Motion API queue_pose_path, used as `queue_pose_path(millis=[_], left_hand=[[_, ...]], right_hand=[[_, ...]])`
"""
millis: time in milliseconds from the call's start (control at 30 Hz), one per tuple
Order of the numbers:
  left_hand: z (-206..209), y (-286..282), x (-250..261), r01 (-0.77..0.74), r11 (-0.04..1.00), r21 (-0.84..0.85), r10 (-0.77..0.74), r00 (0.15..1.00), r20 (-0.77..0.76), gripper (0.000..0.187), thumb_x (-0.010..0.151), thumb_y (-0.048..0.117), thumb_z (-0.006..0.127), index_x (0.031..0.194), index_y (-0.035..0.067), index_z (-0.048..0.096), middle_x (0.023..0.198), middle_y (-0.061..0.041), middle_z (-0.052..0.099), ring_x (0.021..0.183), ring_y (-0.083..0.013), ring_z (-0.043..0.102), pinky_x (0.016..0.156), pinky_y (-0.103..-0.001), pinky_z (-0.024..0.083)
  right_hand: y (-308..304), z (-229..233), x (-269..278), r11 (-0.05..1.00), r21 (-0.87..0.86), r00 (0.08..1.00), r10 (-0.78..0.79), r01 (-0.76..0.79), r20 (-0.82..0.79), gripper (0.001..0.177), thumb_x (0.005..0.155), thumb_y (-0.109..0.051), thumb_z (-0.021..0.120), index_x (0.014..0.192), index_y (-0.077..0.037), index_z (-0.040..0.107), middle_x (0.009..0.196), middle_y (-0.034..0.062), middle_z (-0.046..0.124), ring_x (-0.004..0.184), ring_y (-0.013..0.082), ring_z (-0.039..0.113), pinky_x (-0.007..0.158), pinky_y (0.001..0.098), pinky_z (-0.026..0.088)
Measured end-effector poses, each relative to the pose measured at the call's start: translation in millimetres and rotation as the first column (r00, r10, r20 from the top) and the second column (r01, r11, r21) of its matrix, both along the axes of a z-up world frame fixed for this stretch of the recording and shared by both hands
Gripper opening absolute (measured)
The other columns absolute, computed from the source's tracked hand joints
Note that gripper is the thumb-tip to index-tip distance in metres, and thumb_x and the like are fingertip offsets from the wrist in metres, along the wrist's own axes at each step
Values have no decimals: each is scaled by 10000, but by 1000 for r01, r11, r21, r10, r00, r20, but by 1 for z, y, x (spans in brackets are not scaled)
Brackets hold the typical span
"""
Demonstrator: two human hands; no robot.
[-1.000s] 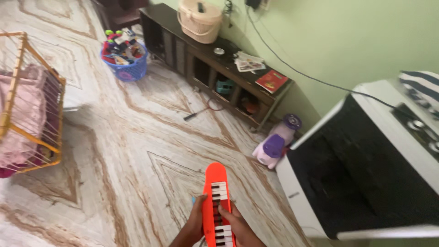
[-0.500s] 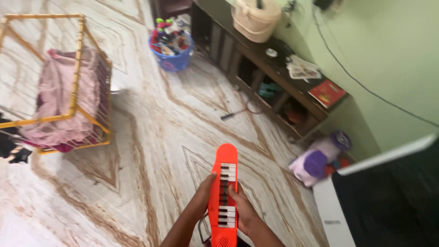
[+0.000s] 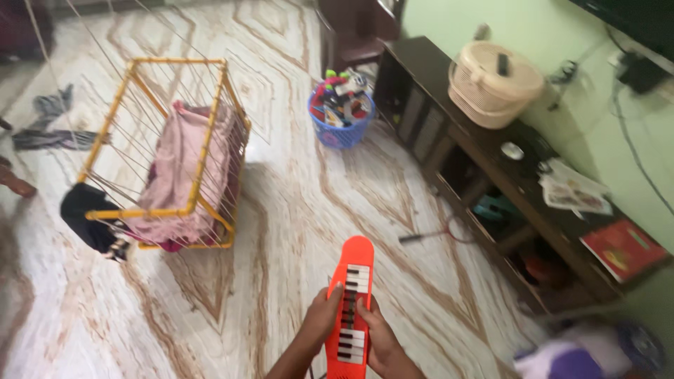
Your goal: The person picks up various toys from the floor, including a toy truck, a toy motorcycle, and a plastic keyboard, and places them into a blue plastic basket.
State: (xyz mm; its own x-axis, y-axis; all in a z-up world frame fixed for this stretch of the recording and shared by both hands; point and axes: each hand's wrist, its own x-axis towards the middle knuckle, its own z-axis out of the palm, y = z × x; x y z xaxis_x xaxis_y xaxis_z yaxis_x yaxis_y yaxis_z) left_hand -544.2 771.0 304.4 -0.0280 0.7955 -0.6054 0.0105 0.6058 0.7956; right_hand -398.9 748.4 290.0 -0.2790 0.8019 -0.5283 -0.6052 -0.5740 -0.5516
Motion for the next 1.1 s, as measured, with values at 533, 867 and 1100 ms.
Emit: queue_pose_path(millis=[533, 867, 1100], left_hand=[[-22, 258, -14, -112, 993, 23, 107, 979, 172, 572, 987, 533, 488, 1249, 52, 650, 1076, -91, 746, 980, -179, 687, 895, -328, 537], [-12, 430, -48, 1, 1000, 2, -1, 997, 82, 591, 998, 541, 473, 1297, 55, 628, 1101, -75, 753, 1000, -166, 695, 907, -314, 532], [2, 532, -81, 66, 997, 44, -71, 990, 118, 538, 1002, 508, 481, 1237, 51, 639, 1005, -81, 728, 899, -172, 676, 843, -333, 543]], right_hand=[[270, 20, -10, 998, 23, 997, 51, -52, 55, 496, 982, -319, 559, 1449, -172, 480, 1265, 76, 673, 1132, 210, 672, 954, 421, 561], [431, 14, -51, 999, 27, 990, -36, 33, 140, 483, 983, -318, 547, 1440, -173, 487, 1276, 64, 668, 1157, 203, 665, 958, 417, 558], [522, 27, -85, 994, 29, 984, -109, 106, 138, 483, 981, -355, 534, 1432, -186, 488, 1287, 49, 653, 1174, 186, 653, 967, 404, 546]])
